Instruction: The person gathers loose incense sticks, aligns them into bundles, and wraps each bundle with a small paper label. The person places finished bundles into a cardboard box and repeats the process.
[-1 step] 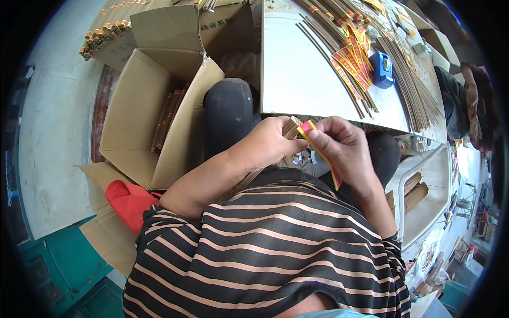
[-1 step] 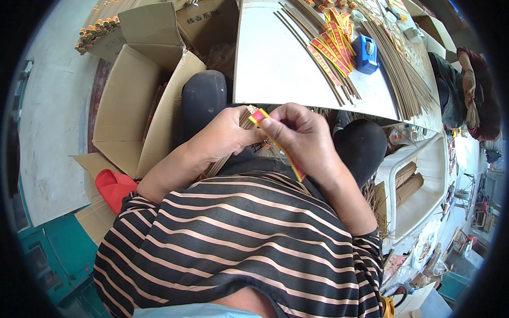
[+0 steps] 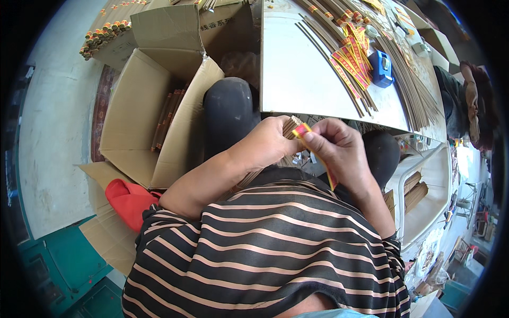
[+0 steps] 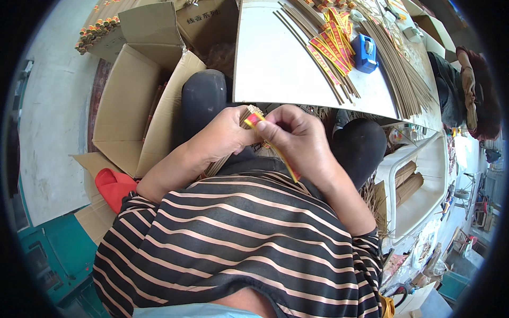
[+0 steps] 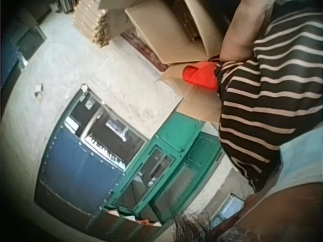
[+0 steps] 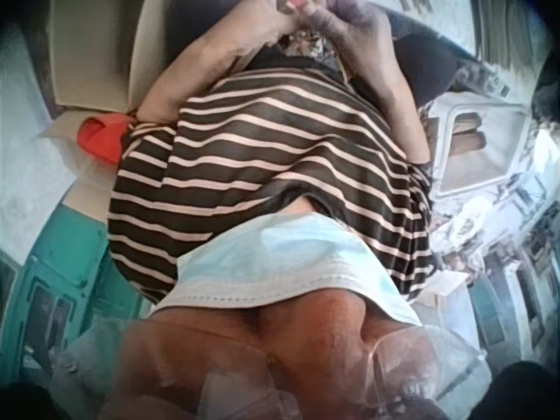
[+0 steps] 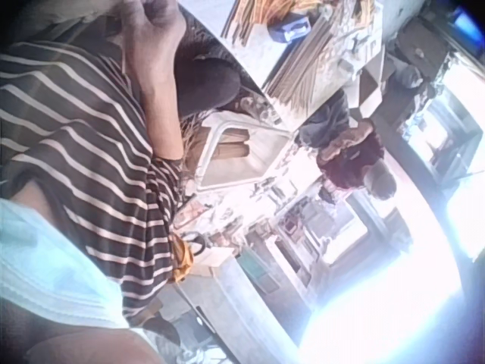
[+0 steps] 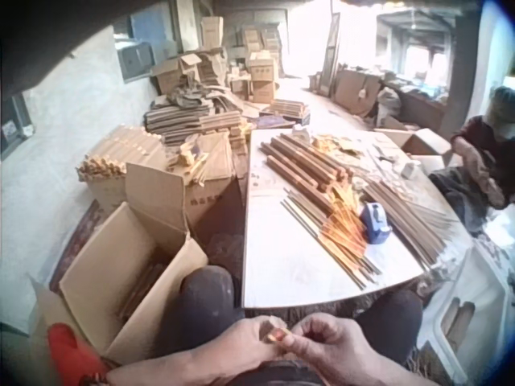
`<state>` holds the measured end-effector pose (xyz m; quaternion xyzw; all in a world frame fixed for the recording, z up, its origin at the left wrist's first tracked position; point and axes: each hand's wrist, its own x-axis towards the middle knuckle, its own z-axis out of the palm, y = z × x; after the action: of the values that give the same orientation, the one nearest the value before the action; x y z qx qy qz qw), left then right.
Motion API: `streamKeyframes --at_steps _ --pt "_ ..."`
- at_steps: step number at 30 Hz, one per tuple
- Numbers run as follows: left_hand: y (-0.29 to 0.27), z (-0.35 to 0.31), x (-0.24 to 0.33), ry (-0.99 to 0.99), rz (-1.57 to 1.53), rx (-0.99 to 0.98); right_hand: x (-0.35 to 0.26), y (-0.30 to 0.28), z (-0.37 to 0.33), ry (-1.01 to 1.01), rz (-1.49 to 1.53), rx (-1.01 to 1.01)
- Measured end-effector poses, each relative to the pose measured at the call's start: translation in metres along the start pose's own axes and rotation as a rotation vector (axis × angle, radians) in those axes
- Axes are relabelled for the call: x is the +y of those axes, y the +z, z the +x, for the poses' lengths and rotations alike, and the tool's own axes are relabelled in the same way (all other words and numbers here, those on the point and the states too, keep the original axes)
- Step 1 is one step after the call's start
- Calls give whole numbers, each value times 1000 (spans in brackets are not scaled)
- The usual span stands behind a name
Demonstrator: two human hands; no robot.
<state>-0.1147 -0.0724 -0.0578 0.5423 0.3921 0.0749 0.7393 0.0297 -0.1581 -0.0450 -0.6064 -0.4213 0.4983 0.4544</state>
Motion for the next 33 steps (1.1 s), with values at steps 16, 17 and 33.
streamKeyframes --at_steps 16,17,33 --pt "18 -8 -24 204 276 30 -6 8 -21 -20 -333 115" --pt "18 -10 -22 196 291 29 -6 8 -21 -13 -318 118" --pt "4 -11 -34 206 -169 -395 -6 0 -26 87 -206 78"
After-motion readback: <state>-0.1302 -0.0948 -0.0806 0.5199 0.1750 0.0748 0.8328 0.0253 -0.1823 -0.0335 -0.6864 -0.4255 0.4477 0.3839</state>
